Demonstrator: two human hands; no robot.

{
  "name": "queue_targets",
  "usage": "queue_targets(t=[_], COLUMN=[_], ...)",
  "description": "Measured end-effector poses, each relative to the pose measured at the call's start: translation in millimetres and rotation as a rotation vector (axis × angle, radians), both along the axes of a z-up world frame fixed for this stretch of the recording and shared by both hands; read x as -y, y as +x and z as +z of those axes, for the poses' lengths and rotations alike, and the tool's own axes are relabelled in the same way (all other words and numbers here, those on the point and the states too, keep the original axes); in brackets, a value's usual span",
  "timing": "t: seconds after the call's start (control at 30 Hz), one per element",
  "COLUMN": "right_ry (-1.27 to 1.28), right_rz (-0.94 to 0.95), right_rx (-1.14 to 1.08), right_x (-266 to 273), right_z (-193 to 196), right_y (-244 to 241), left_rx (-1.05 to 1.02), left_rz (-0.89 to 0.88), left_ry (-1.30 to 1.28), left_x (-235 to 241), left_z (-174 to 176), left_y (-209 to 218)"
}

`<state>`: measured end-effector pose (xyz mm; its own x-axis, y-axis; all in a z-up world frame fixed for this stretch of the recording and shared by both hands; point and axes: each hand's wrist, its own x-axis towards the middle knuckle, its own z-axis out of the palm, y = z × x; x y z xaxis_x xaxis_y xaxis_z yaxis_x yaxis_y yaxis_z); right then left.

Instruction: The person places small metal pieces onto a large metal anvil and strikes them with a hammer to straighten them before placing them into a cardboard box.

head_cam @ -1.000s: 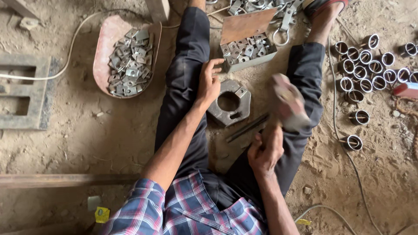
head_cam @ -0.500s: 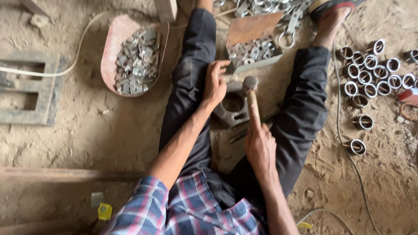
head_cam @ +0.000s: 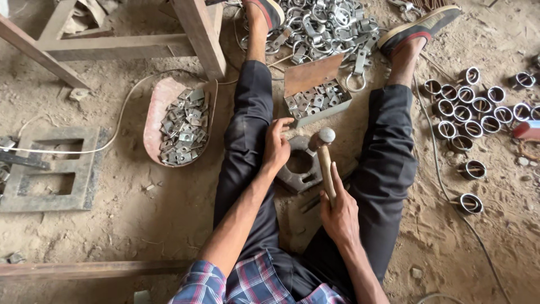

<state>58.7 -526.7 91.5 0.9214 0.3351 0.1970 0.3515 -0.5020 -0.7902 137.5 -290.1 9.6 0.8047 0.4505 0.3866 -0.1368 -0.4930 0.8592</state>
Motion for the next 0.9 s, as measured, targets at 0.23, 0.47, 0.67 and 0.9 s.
queue_targets(t=[0.23,0.47,0.67,0.9], right_ry=[0.070,0.159,-0.220,-0.364], right_rz=[0.011,0.022,0.043,0.071], right_rx=[0.365,0.723,0.220,0.048], right_x=[13,19,-1,-3], right_z=[-30,-45,-2,9], right_y=[-6,-7,-1,1], left_rx=[-0.007,0.080,0.097,0.060], left_rz=[0.011,0.006,0.023,0.010], left_ry=[-0.020,-0.061,-0.039,-0.036], left_x=[-3,-7,-6,-1], left_z=[-6,-13,-12,-9], left_y=[1,6,5,3])
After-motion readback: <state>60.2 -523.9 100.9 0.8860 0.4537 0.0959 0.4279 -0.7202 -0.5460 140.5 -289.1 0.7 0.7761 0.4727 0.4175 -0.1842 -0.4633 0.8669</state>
